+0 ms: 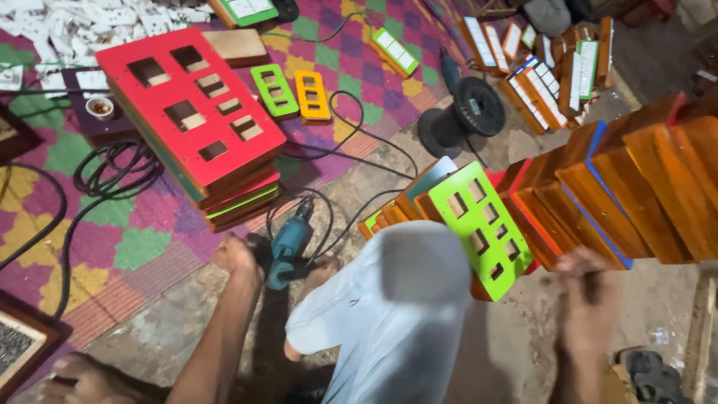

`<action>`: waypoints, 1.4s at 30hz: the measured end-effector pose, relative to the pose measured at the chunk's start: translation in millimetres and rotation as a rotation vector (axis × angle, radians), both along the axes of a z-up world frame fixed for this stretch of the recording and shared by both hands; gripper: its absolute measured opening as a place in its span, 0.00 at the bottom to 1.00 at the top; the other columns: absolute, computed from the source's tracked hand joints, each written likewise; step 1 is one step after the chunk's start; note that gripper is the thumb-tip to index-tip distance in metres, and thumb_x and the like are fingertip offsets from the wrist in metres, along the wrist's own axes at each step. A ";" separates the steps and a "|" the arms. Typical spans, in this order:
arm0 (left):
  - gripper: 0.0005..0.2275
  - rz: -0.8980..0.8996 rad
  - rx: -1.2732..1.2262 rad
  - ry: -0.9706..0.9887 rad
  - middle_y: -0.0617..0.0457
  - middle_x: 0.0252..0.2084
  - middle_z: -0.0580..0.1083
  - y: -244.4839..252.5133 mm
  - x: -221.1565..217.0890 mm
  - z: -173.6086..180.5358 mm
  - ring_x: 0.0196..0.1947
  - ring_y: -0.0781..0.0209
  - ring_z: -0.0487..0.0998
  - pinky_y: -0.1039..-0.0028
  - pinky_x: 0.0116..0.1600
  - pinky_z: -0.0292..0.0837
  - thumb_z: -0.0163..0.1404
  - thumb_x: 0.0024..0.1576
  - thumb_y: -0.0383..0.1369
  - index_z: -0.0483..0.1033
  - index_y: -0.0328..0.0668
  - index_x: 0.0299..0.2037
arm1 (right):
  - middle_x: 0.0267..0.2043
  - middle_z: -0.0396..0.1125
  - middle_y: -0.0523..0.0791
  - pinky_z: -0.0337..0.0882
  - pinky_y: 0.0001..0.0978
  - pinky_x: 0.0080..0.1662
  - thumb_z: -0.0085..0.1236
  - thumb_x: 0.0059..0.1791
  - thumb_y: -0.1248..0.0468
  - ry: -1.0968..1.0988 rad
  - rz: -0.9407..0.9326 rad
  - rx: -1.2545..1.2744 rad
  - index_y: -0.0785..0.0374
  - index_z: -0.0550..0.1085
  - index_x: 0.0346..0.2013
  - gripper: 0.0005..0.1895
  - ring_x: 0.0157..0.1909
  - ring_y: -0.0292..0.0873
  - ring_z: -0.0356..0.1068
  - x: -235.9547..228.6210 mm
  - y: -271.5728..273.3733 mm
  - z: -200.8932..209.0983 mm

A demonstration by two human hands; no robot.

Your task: The person sits on the floor and uses a corded power drill to fasten screws into colorful wooden frames. They handle multiple frames, including green and blue ones, picking up screws from a nearby container and stacking the assembled pieces.

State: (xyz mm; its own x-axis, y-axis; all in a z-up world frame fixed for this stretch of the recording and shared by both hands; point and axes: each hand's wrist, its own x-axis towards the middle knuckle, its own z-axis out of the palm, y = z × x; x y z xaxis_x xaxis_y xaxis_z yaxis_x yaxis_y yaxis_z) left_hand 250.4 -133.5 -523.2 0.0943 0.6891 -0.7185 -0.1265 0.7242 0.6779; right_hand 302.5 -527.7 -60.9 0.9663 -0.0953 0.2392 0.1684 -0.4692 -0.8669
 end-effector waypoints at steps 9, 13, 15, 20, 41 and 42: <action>0.06 -0.720 0.046 -0.015 0.60 0.33 0.71 13.6 -10.8 117.3 0.30 0.67 0.67 0.76 0.30 0.57 0.52 0.56 0.37 0.74 0.49 0.39 | 0.68 0.62 0.44 0.64 0.63 0.61 0.44 0.52 0.48 0.741 -0.130 0.702 0.55 0.61 0.69 0.32 0.67 0.53 0.62 0.0 -36.6 -114.5; 0.08 -0.889 0.325 -0.159 0.58 0.37 0.75 13.1 -9.1 169.6 0.34 0.69 0.71 0.78 0.37 0.65 0.51 0.58 0.36 0.77 0.43 0.43 | 0.72 0.61 0.44 0.62 0.52 0.62 0.41 0.54 0.53 0.738 0.079 0.779 0.59 0.59 0.72 0.32 0.69 0.49 0.60 10.2 -20.8 -91.2; 0.09 -1.020 0.441 -0.202 0.56 0.37 0.74 7.8 -4.6 195.6 0.33 0.67 0.70 0.75 0.37 0.65 0.52 0.61 0.34 0.78 0.40 0.46 | 0.73 0.61 0.44 0.62 0.48 0.62 0.40 0.54 0.55 0.737 0.180 0.795 0.61 0.59 0.72 0.31 0.70 0.48 0.60 13.8 -20.1 -84.9; 0.14 -1.223 0.767 -0.518 0.53 0.49 0.80 -16.2 54.6 236.9 0.49 0.66 0.79 0.75 0.53 0.75 0.51 0.64 0.37 0.77 0.36 0.55 | 0.70 0.60 0.46 0.63 0.49 0.61 0.40 0.54 0.56 0.706 0.116 0.695 0.61 0.59 0.71 0.31 0.68 0.49 0.60 22.2 -27.5 -94.9; 0.36 -0.775 1.331 -0.544 0.42 0.57 0.72 -58.1 140.4 364.6 0.59 0.44 0.68 0.60 0.63 0.70 0.61 0.52 0.57 0.66 0.38 0.60 | 0.58 0.68 0.40 0.68 0.37 0.60 0.51 0.59 0.58 0.486 0.051 0.601 0.56 0.71 0.56 0.12 0.59 0.41 0.67 83.2 28.2 -163.2; 0.33 -0.695 1.366 -0.539 0.43 0.55 0.72 -43.8 120.4 384.0 0.59 0.46 0.69 0.62 0.63 0.71 0.60 0.54 0.55 0.66 0.39 0.60 | 0.57 0.68 0.40 0.68 0.37 0.59 0.51 0.59 0.58 0.487 0.069 0.566 0.56 0.71 0.56 0.12 0.58 0.41 0.67 83.3 51.4 -161.8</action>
